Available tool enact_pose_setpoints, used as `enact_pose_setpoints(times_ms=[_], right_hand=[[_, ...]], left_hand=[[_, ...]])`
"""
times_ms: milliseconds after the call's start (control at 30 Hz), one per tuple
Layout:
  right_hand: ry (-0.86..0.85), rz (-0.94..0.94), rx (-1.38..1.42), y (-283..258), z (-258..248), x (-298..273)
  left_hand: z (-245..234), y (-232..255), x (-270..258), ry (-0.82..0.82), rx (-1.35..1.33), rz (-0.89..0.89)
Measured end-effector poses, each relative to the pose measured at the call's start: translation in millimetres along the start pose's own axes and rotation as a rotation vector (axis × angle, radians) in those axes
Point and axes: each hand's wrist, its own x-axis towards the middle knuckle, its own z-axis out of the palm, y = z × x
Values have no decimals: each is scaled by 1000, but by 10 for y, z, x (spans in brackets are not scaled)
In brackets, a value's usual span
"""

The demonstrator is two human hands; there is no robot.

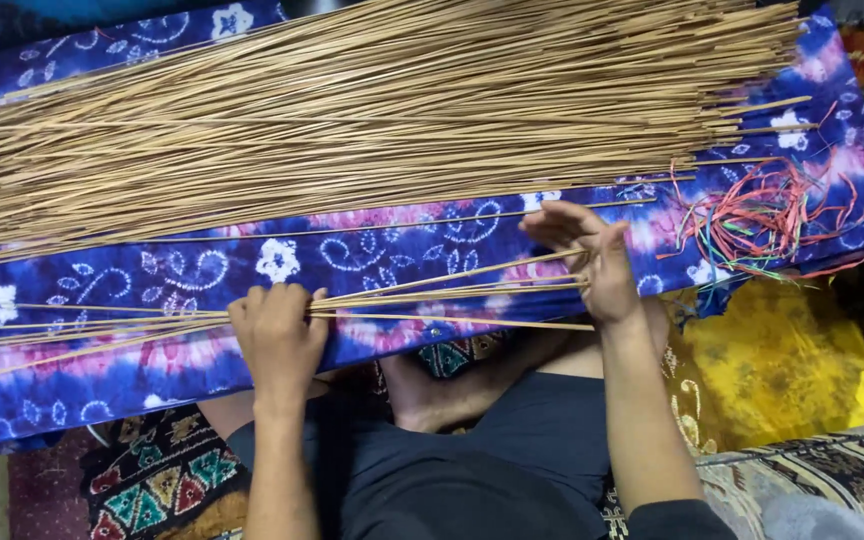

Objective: The person is manually sorting and organizing long, thin wooden sticks into bundles on a cloth spread on the floor.

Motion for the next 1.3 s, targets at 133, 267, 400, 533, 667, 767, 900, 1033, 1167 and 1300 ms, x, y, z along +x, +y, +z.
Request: enact_pose_setpoints(times_ms=[133, 267, 400, 533, 667, 767, 900, 1033, 1167, 1300], right_hand=[[125, 16, 159, -144, -149, -112], [249, 51, 544, -211, 264, -314], [363, 97, 783, -172, 574, -246], [550, 79, 919, -162, 230, -87], [151, 54, 927, -54, -19, -184], [95, 35, 932, -96, -131, -278], [164, 97, 759, 11, -445, -243], [218, 96, 339, 180, -353, -185], [151, 20, 47, 232, -198, -246], [2, -73, -105, 109, 25, -267]], left_hand=[[105, -311, -120, 39, 56, -75], [89, -143, -56, 33, 101, -126], [61, 299, -76, -180, -20, 49], [-29, 313, -106, -148, 0, 108], [-53, 51, -110, -141, 73, 10], [-44, -77, -128, -94, 118, -41], [7, -118, -164, -34, 109, -62], [28, -124, -175, -9, 94, -90], [41, -81, -178, 0, 115, -61], [4, 46, -122, -3, 102, -46]])
